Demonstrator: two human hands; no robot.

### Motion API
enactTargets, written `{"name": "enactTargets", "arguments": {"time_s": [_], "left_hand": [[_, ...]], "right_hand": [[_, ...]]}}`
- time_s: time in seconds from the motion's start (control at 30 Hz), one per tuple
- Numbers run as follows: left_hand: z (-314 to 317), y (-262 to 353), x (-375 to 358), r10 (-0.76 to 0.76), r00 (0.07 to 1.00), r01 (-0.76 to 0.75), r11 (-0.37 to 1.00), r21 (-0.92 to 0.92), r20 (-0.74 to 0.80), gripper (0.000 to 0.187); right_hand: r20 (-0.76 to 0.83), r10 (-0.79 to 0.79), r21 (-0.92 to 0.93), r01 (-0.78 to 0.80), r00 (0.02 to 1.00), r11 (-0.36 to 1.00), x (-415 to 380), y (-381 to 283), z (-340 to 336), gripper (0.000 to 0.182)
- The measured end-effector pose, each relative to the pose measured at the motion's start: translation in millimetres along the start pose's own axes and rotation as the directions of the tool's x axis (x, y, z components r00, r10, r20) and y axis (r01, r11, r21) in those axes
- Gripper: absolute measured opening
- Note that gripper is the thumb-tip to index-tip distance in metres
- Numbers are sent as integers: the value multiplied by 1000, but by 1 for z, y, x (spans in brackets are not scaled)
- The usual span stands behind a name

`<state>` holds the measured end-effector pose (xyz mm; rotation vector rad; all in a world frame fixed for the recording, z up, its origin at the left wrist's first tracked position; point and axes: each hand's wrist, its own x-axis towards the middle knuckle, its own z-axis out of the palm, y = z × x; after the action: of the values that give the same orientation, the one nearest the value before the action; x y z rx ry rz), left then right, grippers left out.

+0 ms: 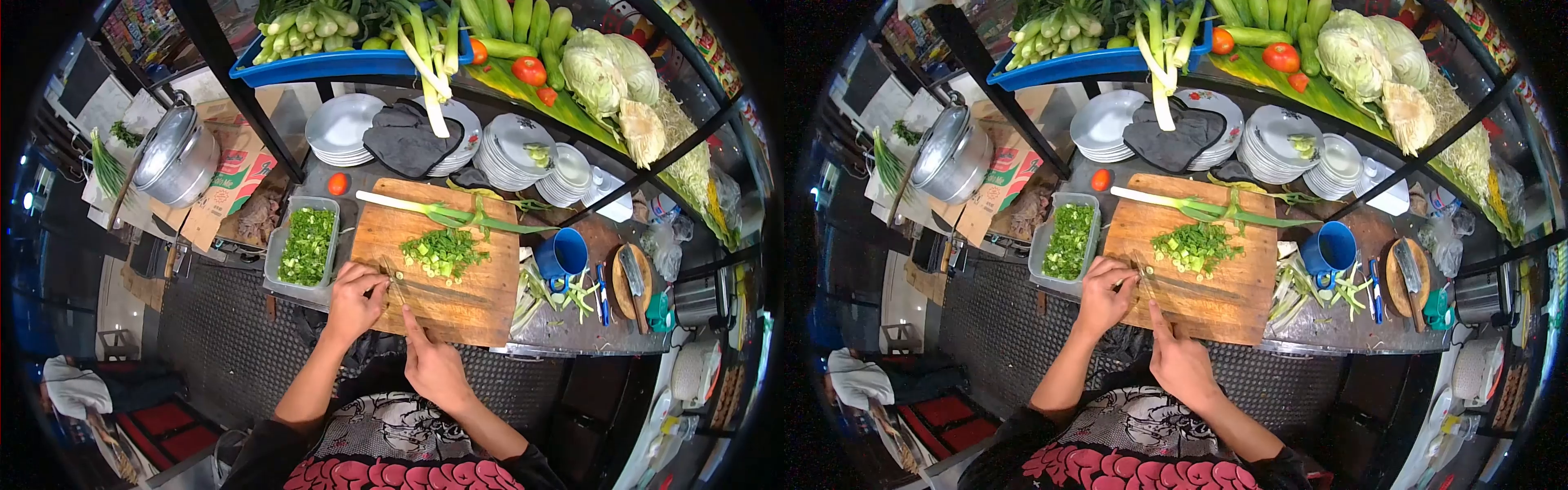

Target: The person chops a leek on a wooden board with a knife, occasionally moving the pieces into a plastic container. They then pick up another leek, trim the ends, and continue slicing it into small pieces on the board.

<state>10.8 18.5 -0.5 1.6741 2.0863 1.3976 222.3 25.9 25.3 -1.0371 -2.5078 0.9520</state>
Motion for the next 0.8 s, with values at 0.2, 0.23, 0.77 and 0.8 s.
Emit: {"name": "enactTargets", "arguments": {"time_s": [0.2,0.23,0.77,0.8], "left_hand": [[-1,2,0,1,1000,-1,1000,9,12,12],[-2,3,-1,-15,1000,15,1000,6,14,11],[-4,1,-4,47,999,-47,999,2,-7,8],[-4,0,-5,46,999,-46,999,0,-4,8]], "right_hand": [[-18,57,18,-57,998,998,-32,4,-4,76],[7,77,51,-77,997,996,-42,2,-12,75],[24,113,117,-115,993,986,-22,-4,-2,68],[16,104,109,-105,994,988,-20,-5,-2,67]]}}
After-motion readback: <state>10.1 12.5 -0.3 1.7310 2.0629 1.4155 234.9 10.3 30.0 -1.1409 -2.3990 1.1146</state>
